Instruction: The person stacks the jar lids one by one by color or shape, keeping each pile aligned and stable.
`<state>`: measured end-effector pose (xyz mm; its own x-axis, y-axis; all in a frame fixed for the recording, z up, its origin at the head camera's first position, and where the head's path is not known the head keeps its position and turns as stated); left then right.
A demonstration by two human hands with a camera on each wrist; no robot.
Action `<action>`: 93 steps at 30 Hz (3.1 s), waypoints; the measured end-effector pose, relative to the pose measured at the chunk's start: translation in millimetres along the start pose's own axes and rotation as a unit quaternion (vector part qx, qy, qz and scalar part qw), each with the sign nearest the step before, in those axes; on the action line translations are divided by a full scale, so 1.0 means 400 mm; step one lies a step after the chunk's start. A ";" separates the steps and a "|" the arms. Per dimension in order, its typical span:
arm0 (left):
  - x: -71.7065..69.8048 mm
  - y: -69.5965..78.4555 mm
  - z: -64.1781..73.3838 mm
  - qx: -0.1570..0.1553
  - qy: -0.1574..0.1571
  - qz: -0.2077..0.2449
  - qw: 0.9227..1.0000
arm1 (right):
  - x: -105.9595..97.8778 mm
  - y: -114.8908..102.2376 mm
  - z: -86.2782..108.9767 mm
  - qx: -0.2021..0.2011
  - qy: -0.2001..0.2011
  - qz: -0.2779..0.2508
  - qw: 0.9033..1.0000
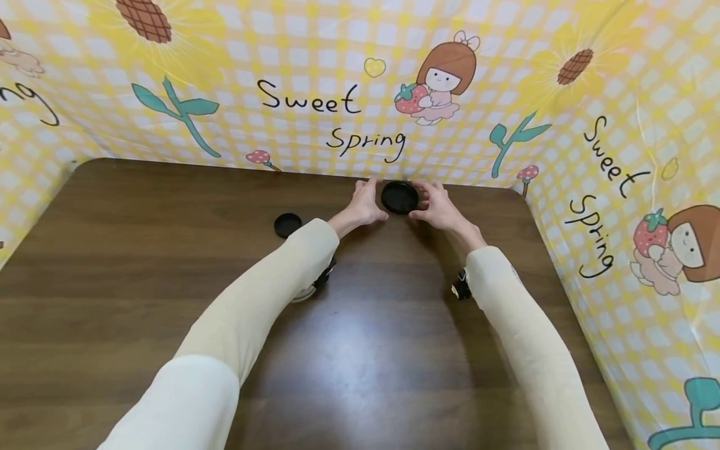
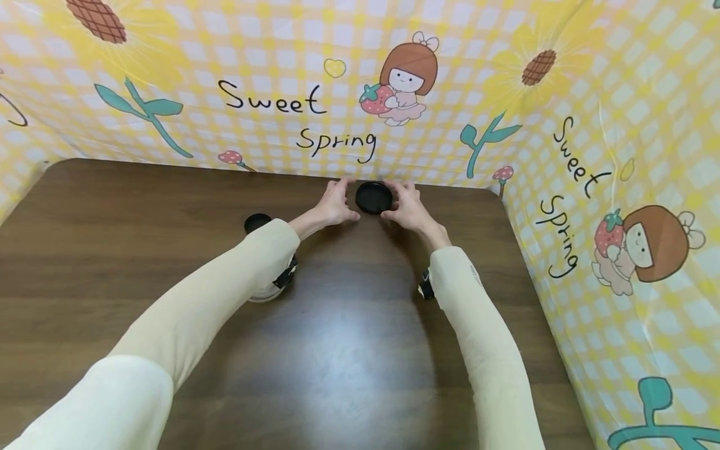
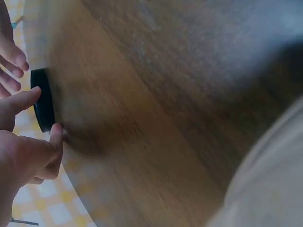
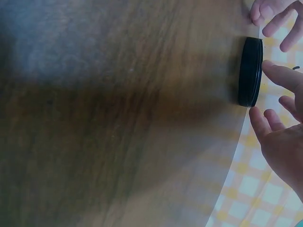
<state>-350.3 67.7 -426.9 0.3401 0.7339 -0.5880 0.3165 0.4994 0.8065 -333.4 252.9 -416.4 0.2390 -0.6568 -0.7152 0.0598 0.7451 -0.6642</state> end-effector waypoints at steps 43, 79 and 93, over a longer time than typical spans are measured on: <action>0.014 -0.008 -0.033 0.009 -0.019 -0.080 0.997 | 0.035 -0.004 -0.054 0.053 -0.038 -0.013 0.998; -0.077 0.026 0.113 0.055 -0.029 -0.089 0.994 | 0.077 -0.117 0.062 0.014 -0.049 -0.036 0.998; -0.088 0.060 0.218 0.060 -0.021 -0.072 0.995 | 0.106 -0.149 0.167 0.011 -0.023 -0.026 0.999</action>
<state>-277.6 13.7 -392.4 0.3196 0.6378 -0.7008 0.4668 0.5376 0.7022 -262.2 188.2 -392.5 0.2800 -0.6891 -0.6684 0.0945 0.7126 -0.6952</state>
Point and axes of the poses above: each hand's wrist, its own z-axis away from the middle knuckle, its own x-axis out of the palm, y = z × x, the point moved 3 cm from there along -z, towards the middle knuckle, and after that the axes turned 13 degrees about x, right-handed, at the moved point
